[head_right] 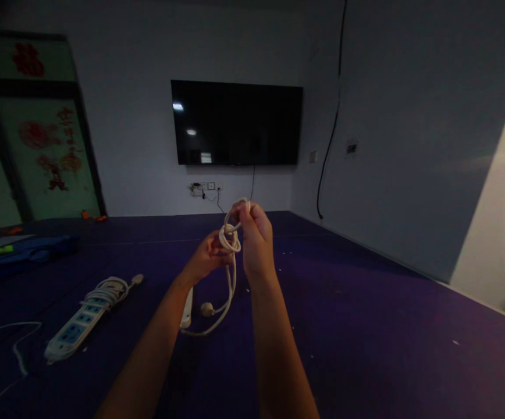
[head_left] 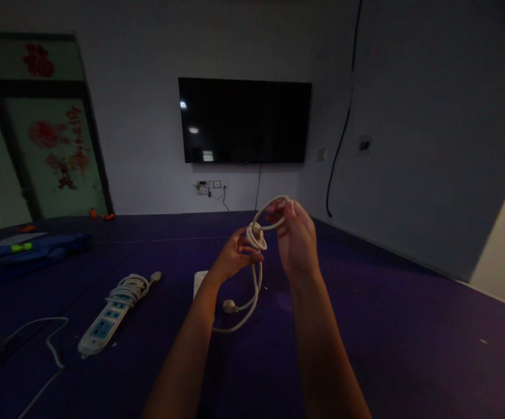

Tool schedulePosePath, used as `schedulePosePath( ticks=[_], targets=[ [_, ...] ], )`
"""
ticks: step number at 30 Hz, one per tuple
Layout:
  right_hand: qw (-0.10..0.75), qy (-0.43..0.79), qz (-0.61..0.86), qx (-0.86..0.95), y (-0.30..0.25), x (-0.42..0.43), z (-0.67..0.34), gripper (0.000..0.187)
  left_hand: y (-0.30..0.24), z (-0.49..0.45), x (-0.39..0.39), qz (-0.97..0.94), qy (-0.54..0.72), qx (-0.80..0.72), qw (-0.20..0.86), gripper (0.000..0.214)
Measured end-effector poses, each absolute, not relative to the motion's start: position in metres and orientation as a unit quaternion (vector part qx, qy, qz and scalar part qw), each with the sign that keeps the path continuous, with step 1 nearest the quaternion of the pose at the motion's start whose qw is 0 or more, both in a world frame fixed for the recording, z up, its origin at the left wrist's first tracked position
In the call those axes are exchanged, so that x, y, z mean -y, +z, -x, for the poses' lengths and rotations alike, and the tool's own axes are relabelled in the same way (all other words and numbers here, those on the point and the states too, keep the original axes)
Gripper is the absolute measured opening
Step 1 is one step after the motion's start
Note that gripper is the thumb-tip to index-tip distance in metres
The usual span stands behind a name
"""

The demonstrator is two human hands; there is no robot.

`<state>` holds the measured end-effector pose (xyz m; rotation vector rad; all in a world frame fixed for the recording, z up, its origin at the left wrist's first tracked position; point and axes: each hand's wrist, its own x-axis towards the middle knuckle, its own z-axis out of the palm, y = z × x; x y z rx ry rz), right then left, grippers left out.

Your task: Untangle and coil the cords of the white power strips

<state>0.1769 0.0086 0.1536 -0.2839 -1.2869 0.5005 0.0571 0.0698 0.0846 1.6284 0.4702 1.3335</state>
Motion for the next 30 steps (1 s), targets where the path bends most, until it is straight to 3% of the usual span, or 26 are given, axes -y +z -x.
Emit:
schedulePosePath(
  ticks=[5, 13, 21, 30],
  targets=[
    [0.745, 0.314, 0.156, 0.567, 0.143, -0.030, -0.175, 0.027, 0.064, -0.051, -0.081, -0.683, 0.419, -0.276, 0.531, 0.041],
    [0.724, 0.284, 0.141, 0.612, 0.139, -0.038, -0.179, 0.033, 0.036, -0.090, -0.079, -0.677, 0.368, -0.265, 0.580, 0.038],
    [0.749, 0.243, 0.270, 0.555, 0.135, -0.048, -0.203, 0.036, 0.045, -0.079, -0.088, -0.560, 0.542, -0.249, 0.575, 0.035],
    [0.588, 0.272, 0.382, 0.660, 0.111, -0.078, -0.191, 0.034, 0.099, -0.004, -0.074, -0.449, 0.670, -0.185, 0.562, 0.035]
  ],
)
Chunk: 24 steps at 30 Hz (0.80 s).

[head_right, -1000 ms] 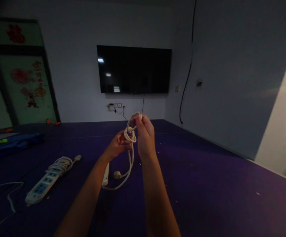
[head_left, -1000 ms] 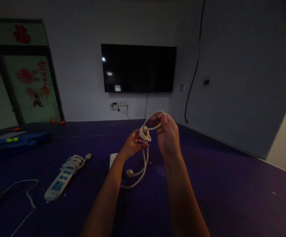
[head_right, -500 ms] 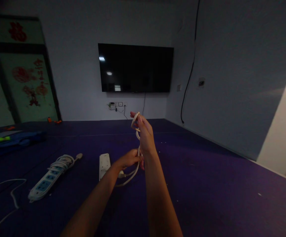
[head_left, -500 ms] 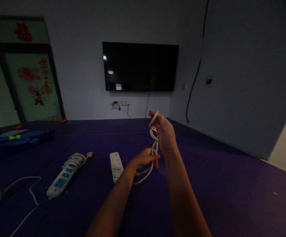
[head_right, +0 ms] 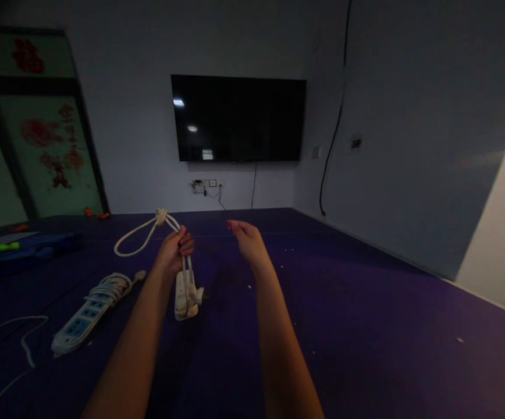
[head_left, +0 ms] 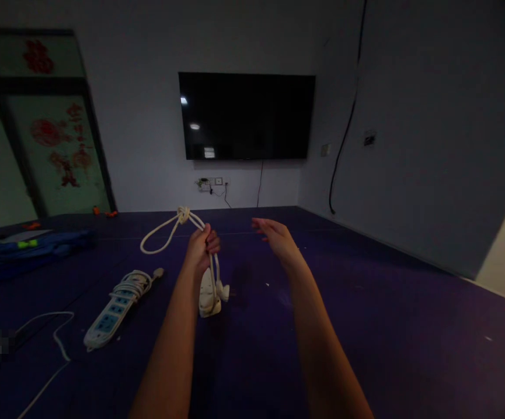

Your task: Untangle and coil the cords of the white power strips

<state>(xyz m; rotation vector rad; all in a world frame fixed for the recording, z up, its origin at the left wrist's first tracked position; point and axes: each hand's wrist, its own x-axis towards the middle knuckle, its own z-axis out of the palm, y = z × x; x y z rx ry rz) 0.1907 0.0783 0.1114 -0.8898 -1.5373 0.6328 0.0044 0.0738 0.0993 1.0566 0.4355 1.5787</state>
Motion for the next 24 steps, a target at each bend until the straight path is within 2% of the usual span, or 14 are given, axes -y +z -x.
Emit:
schedulePosePath(
  ticks=[2, 4, 6, 8, 10, 17, 24],
  targets=[
    [0.502, 0.264, 0.382, 0.730, 0.098, -0.089, -0.181, 0.034, 0.109, 0.006, -0.063, -0.437, 0.660, -0.178, 0.585, 0.026],
    [0.381, 0.242, 0.360, 0.817, 0.083, -0.096, -0.168, 0.051, 0.118, 0.015, -0.051, -0.430, 0.642, -0.168, 0.613, 0.021],
    [0.272, 0.186, 0.330, 0.885, 0.068, -0.097, -0.153, 0.072, 0.126, 0.025, -0.039, -0.431, 0.614, -0.159, 0.641, 0.025],
    [0.191, 0.124, 0.319, 0.920, 0.054, -0.093, -0.136, 0.088, 0.131, 0.036, -0.029, -0.422, 0.587, -0.145, 0.676, 0.030],
    [0.132, 0.081, 0.319, 0.935, 0.043, -0.085, -0.116, 0.096, 0.133, 0.047, -0.024, -0.390, 0.570, -0.118, 0.713, 0.032],
    [0.050, 0.002, 0.297, 0.953, 0.011, -0.061, -0.066, 0.068, 0.126, 0.063, -0.029, -0.235, 0.539, -0.039, 0.808, 0.027],
    [0.053, -0.032, 0.228, 0.972, -0.012, -0.061, -0.053, 0.060, 0.125, 0.068, -0.027, -0.273, 0.543, -0.092, 0.789, 0.030]
  ],
)
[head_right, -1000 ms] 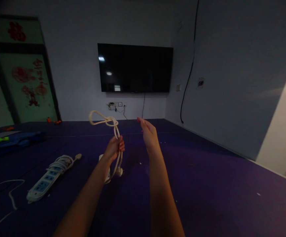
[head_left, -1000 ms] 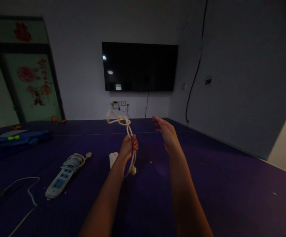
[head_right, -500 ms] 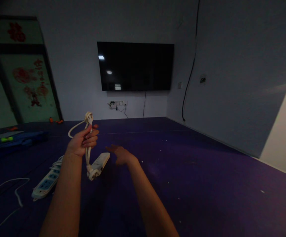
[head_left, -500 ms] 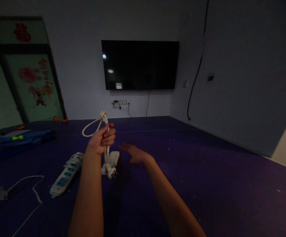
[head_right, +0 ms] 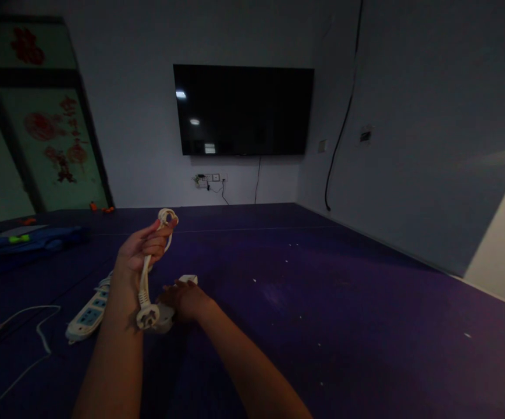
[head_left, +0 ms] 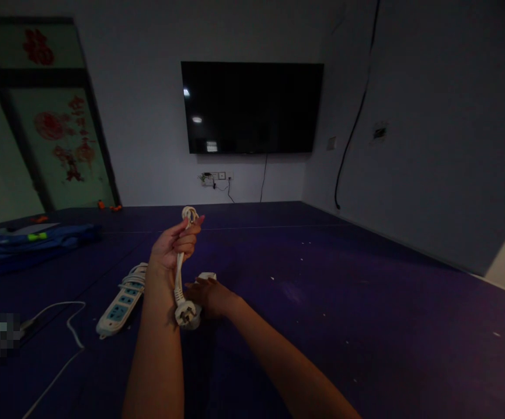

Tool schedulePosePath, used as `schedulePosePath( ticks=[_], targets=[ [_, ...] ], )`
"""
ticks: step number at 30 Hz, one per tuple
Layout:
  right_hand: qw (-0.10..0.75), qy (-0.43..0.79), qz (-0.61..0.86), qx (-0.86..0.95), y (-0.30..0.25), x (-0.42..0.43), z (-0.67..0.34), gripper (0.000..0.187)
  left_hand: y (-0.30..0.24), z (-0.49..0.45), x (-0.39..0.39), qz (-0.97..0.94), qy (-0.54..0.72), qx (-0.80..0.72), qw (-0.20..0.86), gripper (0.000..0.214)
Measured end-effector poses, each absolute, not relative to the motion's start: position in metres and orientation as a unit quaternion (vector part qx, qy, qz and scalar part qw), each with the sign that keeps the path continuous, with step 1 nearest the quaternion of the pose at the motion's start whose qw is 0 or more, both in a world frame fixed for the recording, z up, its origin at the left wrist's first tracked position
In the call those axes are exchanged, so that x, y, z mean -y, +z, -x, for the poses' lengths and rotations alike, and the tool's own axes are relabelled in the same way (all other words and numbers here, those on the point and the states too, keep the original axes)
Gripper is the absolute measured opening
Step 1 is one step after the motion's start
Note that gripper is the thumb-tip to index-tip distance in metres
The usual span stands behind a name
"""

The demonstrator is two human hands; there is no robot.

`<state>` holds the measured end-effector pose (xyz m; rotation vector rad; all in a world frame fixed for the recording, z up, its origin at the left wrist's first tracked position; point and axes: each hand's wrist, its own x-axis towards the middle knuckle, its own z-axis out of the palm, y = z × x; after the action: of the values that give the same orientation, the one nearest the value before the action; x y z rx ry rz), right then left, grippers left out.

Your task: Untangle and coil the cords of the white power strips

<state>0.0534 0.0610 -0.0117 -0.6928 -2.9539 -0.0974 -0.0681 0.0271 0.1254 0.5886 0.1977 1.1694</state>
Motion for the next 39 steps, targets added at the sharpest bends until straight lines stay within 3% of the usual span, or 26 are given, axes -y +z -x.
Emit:
schedulePosePath(
  ticks=[4, 10, 17, 25, 33, 39],
  targets=[
    [0.091, -0.049, 0.262, 0.959, -0.016, -0.061, -0.053, 0.050, 0.121, 0.075, -0.034, -0.357, 0.546, -0.231, 0.722, 0.025],
    [0.127, -0.046, 0.284, 0.949, -0.026, -0.064, -0.049, 0.041, 0.111, 0.097, -0.059, -0.467, 0.468, -0.523, 0.537, 0.018],
    [0.175, 0.013, 0.259, 0.950, -0.035, -0.070, -0.042, 0.044, 0.083, 0.117, -0.072, -0.500, 0.473, -0.578, 0.438, 0.024],
    [0.219, 0.077, 0.402, 0.886, -0.028, -0.067, -0.042, 0.043, 0.051, 0.124, -0.082, -0.502, 0.534, -0.591, 0.335, 0.032],
    [0.216, 0.106, 0.426, 0.872, -0.034, -0.073, -0.046, 0.047, 0.014, 0.128, -0.105, -0.493, 0.520, -0.654, 0.242, 0.043],
    [0.209, 0.097, 0.431, 0.873, -0.032, -0.069, -0.047, 0.041, -0.004, 0.133, -0.118, -0.479, 0.463, -0.729, 0.158, 0.032]
  ],
)
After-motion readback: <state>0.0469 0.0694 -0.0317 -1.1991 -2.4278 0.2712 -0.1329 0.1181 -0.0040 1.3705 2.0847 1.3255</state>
